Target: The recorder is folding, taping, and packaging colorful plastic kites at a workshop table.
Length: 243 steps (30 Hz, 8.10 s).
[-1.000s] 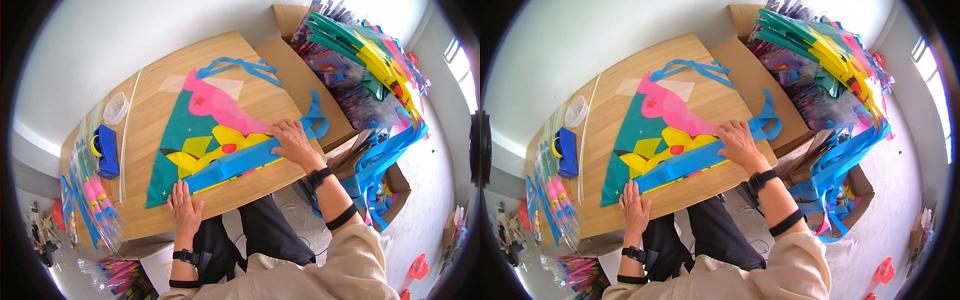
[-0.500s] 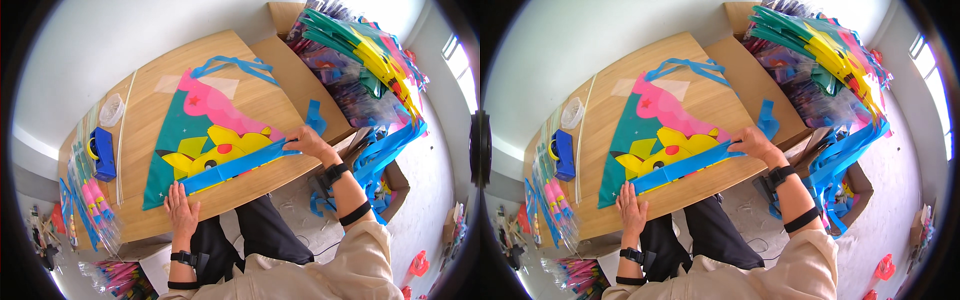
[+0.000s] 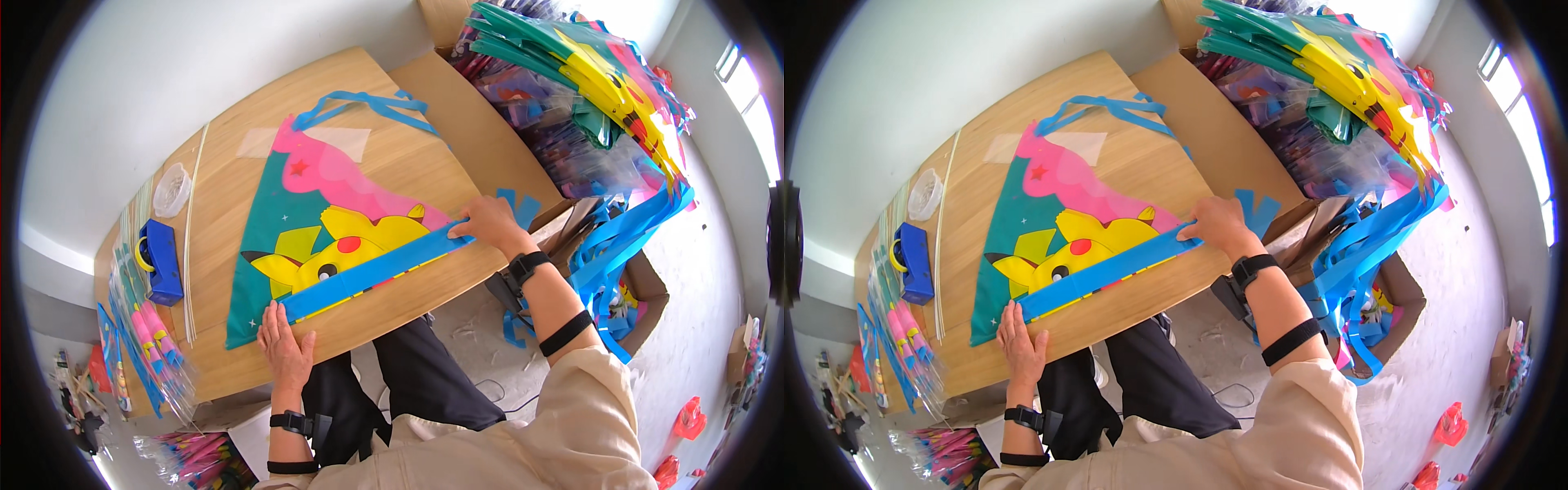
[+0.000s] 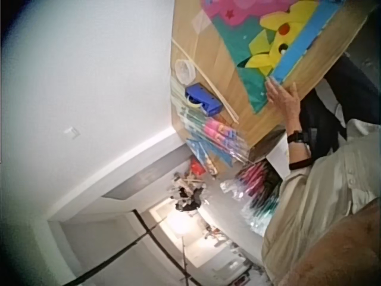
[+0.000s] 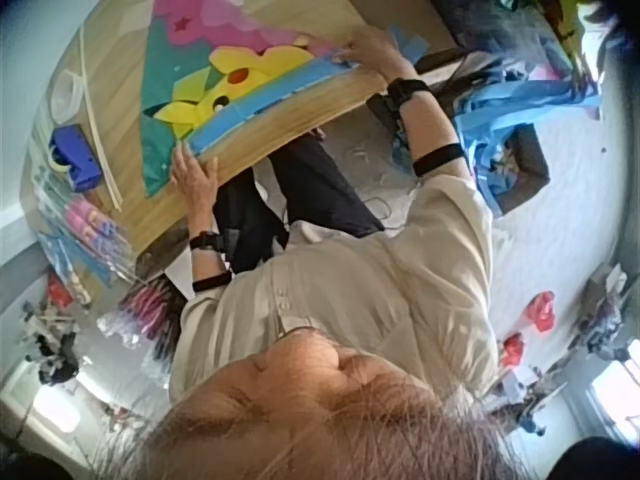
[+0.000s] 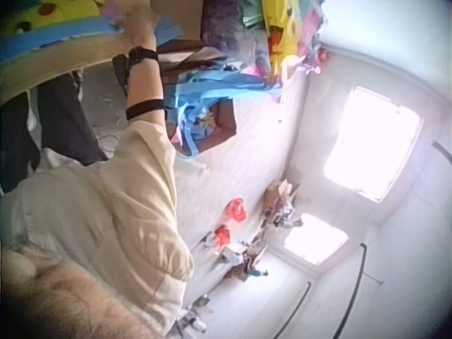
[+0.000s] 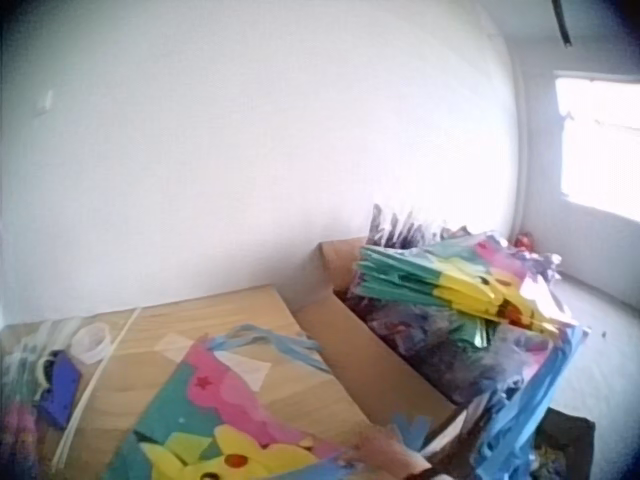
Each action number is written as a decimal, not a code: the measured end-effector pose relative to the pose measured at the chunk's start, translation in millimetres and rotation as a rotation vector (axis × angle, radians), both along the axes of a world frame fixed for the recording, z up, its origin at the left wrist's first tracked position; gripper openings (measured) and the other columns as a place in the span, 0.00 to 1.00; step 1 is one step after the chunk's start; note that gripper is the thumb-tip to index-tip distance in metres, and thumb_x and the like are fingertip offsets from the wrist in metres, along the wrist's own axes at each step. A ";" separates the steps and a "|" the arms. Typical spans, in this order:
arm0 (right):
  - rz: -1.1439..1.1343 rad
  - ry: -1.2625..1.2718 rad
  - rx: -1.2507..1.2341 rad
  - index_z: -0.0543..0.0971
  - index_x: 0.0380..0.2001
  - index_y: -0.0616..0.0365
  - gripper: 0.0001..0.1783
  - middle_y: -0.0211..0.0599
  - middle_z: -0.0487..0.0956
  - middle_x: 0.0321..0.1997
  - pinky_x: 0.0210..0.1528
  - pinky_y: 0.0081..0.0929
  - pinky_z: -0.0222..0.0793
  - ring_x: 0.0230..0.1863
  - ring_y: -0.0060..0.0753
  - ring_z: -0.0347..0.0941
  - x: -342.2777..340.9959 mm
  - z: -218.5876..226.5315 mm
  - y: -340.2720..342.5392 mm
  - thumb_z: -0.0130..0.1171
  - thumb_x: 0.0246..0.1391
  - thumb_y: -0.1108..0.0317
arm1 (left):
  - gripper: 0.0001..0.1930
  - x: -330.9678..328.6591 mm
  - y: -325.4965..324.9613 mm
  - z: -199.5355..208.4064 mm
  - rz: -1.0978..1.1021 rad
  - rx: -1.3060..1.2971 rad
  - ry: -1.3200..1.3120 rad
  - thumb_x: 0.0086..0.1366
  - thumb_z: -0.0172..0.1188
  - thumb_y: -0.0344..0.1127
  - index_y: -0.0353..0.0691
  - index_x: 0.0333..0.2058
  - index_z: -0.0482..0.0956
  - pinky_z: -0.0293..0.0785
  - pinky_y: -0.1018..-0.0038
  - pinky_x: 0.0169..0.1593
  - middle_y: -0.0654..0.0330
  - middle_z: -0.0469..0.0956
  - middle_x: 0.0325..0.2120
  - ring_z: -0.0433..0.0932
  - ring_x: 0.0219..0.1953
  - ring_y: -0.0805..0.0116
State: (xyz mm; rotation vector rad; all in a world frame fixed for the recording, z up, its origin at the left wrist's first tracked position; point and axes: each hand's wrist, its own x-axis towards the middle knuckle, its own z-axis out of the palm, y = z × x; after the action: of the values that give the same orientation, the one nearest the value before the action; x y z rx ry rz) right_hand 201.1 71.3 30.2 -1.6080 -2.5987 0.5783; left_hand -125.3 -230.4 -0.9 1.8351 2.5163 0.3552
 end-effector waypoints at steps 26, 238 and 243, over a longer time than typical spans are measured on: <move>-0.028 0.339 -0.012 0.76 0.36 0.62 0.20 0.52 0.79 0.30 0.39 0.44 0.73 0.39 0.56 0.78 -11.5 6.4 -86.2 0.67 0.41 0.62 | 0.13 148.7 227.0 10.7 -0.409 -0.335 -1.124 0.64 0.59 0.37 0.33 0.42 0.80 0.71 0.72 0.43 0.60 0.79 0.31 0.75 0.36 0.71; 0.484 0.405 0.445 0.77 0.49 0.62 0.23 0.48 0.69 0.47 0.53 0.45 0.66 0.49 0.52 0.67 -176.1 -26.1 -176.5 0.60 0.46 0.73 | 0.04 -333.8 -32.4 46.1 0.617 1.031 -1.417 0.61 0.58 0.24 0.36 0.33 0.71 0.78 0.54 0.45 0.59 0.71 0.27 0.73 0.30 0.66; 0.483 0.401 0.447 0.77 0.49 0.62 0.23 0.48 0.69 0.47 0.53 0.44 0.66 0.49 0.52 0.67 -176.2 -25.1 -177.4 0.59 0.46 0.73 | 0.02 -333.6 -28.7 40.7 0.812 0.985 -1.693 0.61 0.56 0.25 0.36 0.31 0.71 0.77 0.63 0.37 0.58 0.73 0.28 0.74 0.30 0.63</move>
State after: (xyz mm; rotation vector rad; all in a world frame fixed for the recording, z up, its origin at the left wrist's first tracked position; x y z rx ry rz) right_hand 24.9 -106.1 5.1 -0.6607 -2.5457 0.2586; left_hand -458.9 -259.1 39.8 -0.1596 1.4421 2.1116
